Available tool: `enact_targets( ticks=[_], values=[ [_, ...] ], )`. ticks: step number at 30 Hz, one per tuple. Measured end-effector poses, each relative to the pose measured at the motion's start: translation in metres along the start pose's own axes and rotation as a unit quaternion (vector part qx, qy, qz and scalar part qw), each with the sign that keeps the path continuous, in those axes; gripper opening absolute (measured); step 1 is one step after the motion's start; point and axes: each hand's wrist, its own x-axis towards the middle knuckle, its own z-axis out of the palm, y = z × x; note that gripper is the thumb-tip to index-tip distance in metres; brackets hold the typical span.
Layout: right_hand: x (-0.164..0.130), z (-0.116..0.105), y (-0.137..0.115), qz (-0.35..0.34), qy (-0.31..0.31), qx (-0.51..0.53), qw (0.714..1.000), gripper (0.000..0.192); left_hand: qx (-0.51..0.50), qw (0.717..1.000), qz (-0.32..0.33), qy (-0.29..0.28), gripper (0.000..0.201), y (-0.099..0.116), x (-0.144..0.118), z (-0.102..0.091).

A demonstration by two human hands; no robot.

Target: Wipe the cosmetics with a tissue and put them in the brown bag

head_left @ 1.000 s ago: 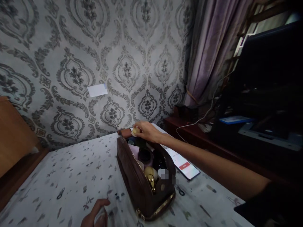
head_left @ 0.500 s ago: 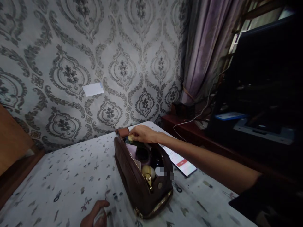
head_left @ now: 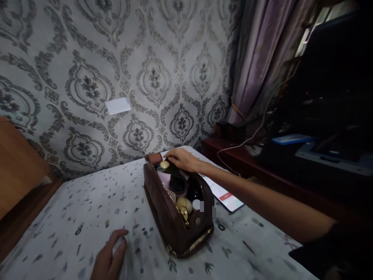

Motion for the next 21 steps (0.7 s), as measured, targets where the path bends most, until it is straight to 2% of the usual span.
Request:
enact_targets(
  ticks=[3, 5, 6, 7, 8, 10, 13, 15, 17, 21],
  values=[
    [-0.01, -0.002, 0.012, 0.025, 0.053, 0.067, 0.996, 0.033, 0.056, 0.997, 0.014, 0.054, 0.061, -0.003, 0.015, -0.027],
    [-0.02, -0.002, 0.019, 0.038, 0.074, 0.112, 0.99, 0.031, 0.101, 0.992, 0.046, 0.066, 0.061, -0.014, 0.028, -0.046],
    [-0.026, -0.003, 0.022, 0.043, 0.085, 0.132, 0.987, 0.03, 0.125, 0.985, 0.057, 0.102, 0.061, -0.022, 0.034, -0.053],
    [-0.032, -0.003, 0.024, 0.046, 0.094, 0.15, 0.983, 0.029, 0.155, 0.98, 0.066, 0.106, 0.061, -0.031, 0.039, -0.059],
    [-0.039, -0.004, 0.024, 0.047, 0.1, 0.166, 0.98, 0.028, 0.187, 0.976, 0.073, 0.089, 0.064, -0.041, 0.043, -0.062],
    [-0.054, -0.007, 0.021, 0.042, 0.112, 0.196, 0.973, 0.028, 0.248, 0.968, 0.037, 0.019, 0.069, -0.058, 0.046, -0.062],
    [-0.077, -0.019, 0.003, 0.02, 0.123, 0.232, 0.965, 0.03, 0.299, 0.952, -0.004, -0.067, 0.074, -0.071, 0.041, -0.057],
    [-0.096, -0.033, -0.017, 0.003, 0.14, 0.247, 0.959, 0.034, 0.303, 0.951, 0.0, -0.069, 0.071, -0.069, 0.037, -0.057],
    [-0.117, -0.049, -0.041, -0.024, 0.162, 0.258, 0.952, 0.033, 0.305, 0.951, 0.027, -0.038, 0.065, -0.061, 0.035, -0.06],
    [-0.161, -0.072, -0.077, -0.092, 0.266, 0.245, 0.928, 0.022, 0.294, 0.942, 0.152, 0.058, 0.055, -0.025, 0.031, -0.073]
  ],
)
